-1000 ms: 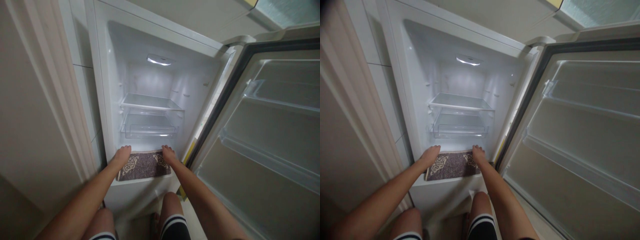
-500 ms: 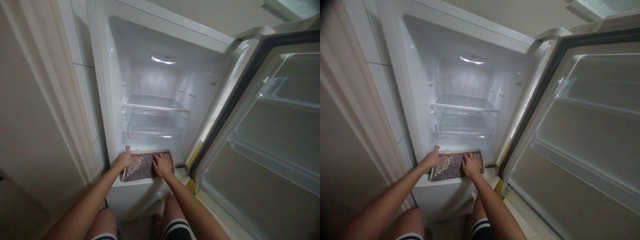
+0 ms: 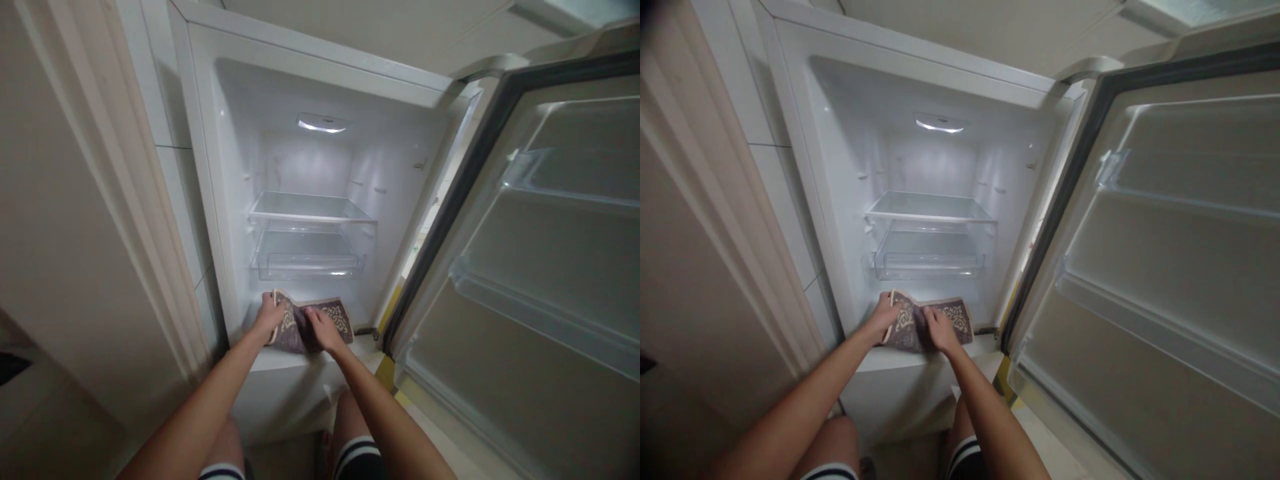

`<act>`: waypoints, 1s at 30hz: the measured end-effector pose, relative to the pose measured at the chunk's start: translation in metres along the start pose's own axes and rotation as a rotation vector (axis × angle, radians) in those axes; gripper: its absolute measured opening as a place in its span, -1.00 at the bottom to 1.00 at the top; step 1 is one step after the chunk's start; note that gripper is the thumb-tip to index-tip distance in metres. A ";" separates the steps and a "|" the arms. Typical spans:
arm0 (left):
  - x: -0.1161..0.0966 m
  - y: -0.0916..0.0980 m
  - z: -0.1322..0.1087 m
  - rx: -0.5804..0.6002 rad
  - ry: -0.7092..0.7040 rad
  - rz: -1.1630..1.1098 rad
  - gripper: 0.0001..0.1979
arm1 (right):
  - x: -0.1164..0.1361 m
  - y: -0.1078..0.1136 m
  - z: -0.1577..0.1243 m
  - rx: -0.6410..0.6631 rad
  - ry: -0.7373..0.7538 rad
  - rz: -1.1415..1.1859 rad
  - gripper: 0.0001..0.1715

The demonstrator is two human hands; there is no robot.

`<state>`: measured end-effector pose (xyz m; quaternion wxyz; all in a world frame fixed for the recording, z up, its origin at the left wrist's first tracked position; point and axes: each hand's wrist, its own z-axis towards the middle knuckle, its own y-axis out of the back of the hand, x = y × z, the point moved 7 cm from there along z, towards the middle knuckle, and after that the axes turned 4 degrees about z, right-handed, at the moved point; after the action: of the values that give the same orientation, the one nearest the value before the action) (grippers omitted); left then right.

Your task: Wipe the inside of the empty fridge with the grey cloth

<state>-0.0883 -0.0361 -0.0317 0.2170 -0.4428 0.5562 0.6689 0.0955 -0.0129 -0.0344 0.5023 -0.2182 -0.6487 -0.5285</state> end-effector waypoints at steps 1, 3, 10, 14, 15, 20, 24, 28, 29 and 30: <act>-0.012 -0.011 0.003 0.030 -0.041 -0.032 -0.42 | -0.005 0.010 0.002 -0.031 -0.071 0.200 -0.19; -0.035 -0.036 0.005 0.103 -0.135 -0.079 -0.45 | -0.017 0.028 0.002 -0.076 -0.187 0.516 0.00; -0.041 -0.083 -0.024 0.181 -0.376 0.007 -0.51 | -0.049 0.088 -0.013 -0.379 -0.349 0.021 -0.22; -0.028 -0.084 -0.048 0.215 -0.543 0.181 -0.48 | -0.036 0.091 -0.025 -0.416 -0.274 -0.321 -0.17; -0.026 -0.085 -0.053 0.229 -0.578 0.225 -0.45 | -0.030 0.090 -0.029 -0.433 -0.254 -0.450 -0.18; -0.023 -0.103 -0.058 0.268 -0.672 0.554 -0.34 | -0.006 0.066 -0.039 -0.436 -0.086 -0.849 -0.39; -0.014 -0.098 -0.049 0.210 -0.682 0.604 -0.30 | -0.013 0.034 -0.029 -0.229 0.051 -0.819 -0.47; 0.023 -0.050 -0.042 0.003 -0.758 0.697 -0.36 | -0.032 0.040 -0.007 -0.180 -0.013 -0.795 -0.31; 0.034 -0.038 -0.043 -0.030 -0.796 0.736 -0.37 | -0.036 0.045 0.003 -0.159 -0.046 -0.787 -0.27; 0.046 -0.026 -0.045 -0.051 -0.834 0.769 -0.36 | -0.041 0.049 0.014 -0.130 -0.088 -0.779 -0.23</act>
<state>-0.0756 -0.0796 -0.0836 0.1481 0.0879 0.5283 0.8314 0.1462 0.0267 -0.0465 0.2209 -0.0097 -0.6690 -0.7096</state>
